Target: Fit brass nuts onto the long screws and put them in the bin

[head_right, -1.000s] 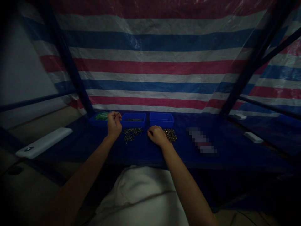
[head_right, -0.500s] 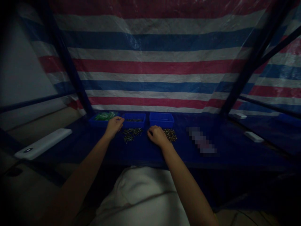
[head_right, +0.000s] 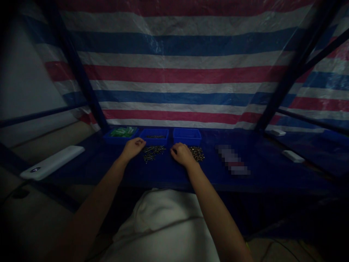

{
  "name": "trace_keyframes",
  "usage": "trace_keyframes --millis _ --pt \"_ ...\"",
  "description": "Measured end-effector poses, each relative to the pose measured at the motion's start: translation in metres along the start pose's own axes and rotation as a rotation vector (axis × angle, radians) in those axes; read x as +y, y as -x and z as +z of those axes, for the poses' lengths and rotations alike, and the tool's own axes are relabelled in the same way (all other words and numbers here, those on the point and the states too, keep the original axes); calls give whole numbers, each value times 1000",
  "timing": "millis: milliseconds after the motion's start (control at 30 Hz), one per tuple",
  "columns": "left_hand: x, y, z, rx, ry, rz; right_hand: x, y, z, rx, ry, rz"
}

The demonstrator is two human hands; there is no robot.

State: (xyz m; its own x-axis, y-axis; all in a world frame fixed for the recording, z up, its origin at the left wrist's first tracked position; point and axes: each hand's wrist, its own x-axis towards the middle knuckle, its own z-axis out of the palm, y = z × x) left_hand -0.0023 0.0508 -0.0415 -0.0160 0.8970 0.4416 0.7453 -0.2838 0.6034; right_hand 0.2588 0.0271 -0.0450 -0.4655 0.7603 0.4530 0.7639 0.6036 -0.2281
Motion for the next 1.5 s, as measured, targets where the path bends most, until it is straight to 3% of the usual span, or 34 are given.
trace_keyframes --millis 133,300,733,900,1000,1067,1167,1300,1400,1500 --pt "-4 7 -1 -141 -53 129 1 0 1 2 2 -1" --pt "-8 9 0 -192 -55 230 1 -1 3 -1 6 3" --pt "-12 9 -1 -201 -80 272 -2 0 1 29 -14 -13" --pt "-4 7 -2 -75 14 198 -2 0 1 30 -13 -10" --pt "2 4 -3 78 195 66 -2 0 0 35 1 -12" --pt "6 3 -6 130 442 -30 -2 0 0 34 7 -13" --pt "11 3 -17 73 985 -131 -2 0 0 29 9 -2" --pt "19 11 -34 -47 1549 -109 -1 0 1 24 7 6" --pt "23 16 -40 -92 1700 -92 0 0 2 23 4 3" --pt "21 12 -36 -60 1684 -162 1 0 2 15 1 4"
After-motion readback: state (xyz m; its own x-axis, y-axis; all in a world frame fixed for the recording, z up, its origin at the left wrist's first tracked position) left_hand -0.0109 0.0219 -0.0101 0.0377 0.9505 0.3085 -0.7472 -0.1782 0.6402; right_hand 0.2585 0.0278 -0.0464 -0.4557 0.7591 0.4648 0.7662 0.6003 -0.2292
